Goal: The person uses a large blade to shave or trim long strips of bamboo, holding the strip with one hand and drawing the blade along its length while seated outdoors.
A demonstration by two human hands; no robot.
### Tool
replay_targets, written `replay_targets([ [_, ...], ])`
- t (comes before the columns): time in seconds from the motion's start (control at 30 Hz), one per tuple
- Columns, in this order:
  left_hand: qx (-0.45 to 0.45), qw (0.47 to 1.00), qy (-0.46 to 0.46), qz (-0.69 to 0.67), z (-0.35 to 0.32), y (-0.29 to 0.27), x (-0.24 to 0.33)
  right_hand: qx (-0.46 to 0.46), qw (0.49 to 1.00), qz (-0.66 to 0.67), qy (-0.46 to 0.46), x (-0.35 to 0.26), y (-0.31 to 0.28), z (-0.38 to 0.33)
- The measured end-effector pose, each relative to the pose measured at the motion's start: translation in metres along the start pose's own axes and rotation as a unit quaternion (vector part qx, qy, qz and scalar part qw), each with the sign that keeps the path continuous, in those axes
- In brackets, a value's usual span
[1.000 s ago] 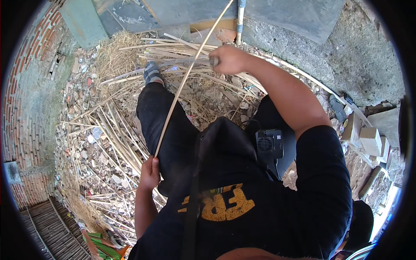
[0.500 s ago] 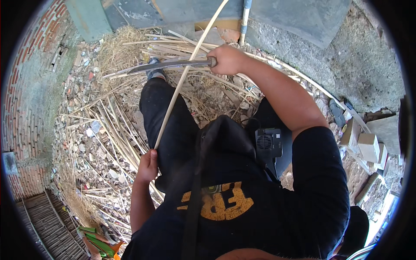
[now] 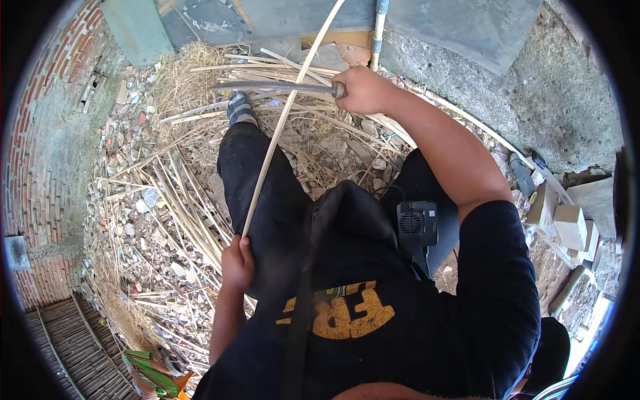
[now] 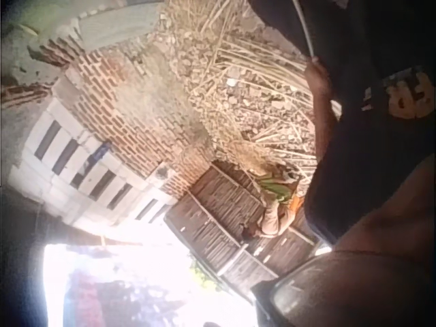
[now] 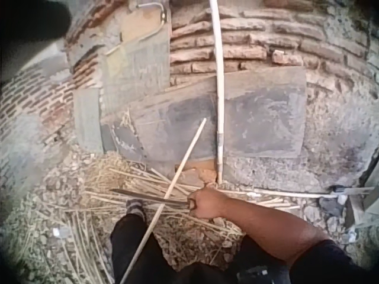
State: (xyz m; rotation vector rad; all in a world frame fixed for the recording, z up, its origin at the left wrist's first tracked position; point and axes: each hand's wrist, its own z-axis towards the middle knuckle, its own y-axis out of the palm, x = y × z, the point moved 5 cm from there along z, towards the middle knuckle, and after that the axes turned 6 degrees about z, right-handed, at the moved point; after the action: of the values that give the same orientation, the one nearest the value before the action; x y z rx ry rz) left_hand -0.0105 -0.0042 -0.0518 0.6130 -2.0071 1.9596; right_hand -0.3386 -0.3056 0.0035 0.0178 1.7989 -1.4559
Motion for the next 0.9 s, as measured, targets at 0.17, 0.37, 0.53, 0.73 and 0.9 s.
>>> replay_targets([
  [0.17, 0.024, 0.997, -0.039, 0.065, -0.011, 0.003, -0.002, -0.035, 0.995, -0.086, -0.024, -0.033, 0.009, -0.013],
  [0.37, 0.035, 0.994, -0.034, 0.096, -0.005, 0.003, 0.006, -0.041, 0.998, -0.048, 0.006, -0.016, 0.004, -0.005],
  [0.53, 0.021, 0.995, -0.029, 0.089, -0.007, 0.001, 0.000, -0.082, 0.993, -0.078, 0.025, -0.031, 0.014, -0.007],
  [0.73, 0.002, 0.997, 0.002, 0.071, 0.001, -0.007, 0.006, 0.025, 0.997, -0.074, 0.014, 0.027, -0.004, 0.005],
  [0.9, -0.026, 0.999, -0.018, 0.021, -0.002, -0.004, -0.003, -0.001, 0.999, -0.049, -0.024, -0.020, 0.006, -0.011],
])
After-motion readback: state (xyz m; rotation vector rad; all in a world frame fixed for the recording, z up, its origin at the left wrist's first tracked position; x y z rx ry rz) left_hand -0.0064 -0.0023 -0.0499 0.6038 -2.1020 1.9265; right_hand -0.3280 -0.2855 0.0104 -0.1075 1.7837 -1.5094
